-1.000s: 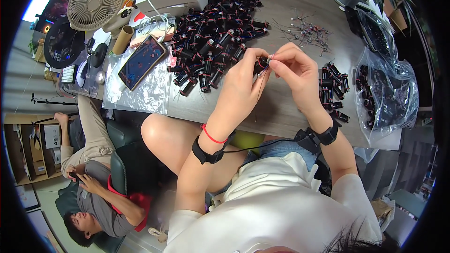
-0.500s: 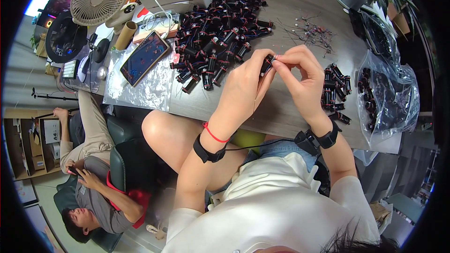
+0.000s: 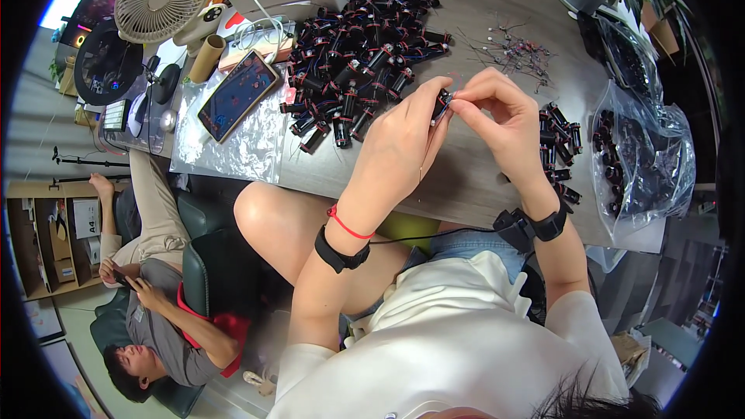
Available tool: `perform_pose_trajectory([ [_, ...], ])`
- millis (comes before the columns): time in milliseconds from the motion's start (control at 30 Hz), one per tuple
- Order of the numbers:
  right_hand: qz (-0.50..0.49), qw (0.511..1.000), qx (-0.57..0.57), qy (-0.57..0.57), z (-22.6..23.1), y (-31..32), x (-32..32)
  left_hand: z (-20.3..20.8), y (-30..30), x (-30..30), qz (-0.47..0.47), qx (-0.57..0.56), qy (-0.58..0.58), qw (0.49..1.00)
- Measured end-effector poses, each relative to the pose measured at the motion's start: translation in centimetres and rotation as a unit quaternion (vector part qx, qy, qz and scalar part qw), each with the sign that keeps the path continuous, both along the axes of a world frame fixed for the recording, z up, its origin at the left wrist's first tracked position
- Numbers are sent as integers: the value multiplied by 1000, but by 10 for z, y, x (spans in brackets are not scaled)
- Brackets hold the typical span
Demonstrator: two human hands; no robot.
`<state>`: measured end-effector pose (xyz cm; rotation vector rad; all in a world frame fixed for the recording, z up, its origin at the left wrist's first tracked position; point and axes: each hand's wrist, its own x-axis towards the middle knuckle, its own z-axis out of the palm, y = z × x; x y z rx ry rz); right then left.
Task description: The person picks up a battery holder and a light-emitting diode, then inserts the diode's wires into the holder by hand. After securing the connection, the person places the assembled unit onto the desk and repeats the process.
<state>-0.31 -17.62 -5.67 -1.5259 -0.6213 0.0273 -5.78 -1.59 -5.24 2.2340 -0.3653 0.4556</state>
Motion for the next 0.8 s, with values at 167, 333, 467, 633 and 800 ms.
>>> perform_pose_trajectory([
  [167, 7, 1000, -2, -3, -3, 0, 2, -1, -3, -2, 38, 70, -51, 996],
  [333, 1, 1000, 0, -2, -4, 3, 0, -4, -4, -2, 70, 134, -74, 986],
  [467, -15, 998, -7, -54, -5, 4, 0, -3, -4, -2, 60, 111, -69, 990],
  [633, -4, 1000, 20, -18, -2, 4, 0, -4, -6, -2, 37, 4, -36, 999],
  [800, -3, 1000, 19, -17, -2, 3, 0, -6, -11, -3, 58, -2, -42, 997],
])
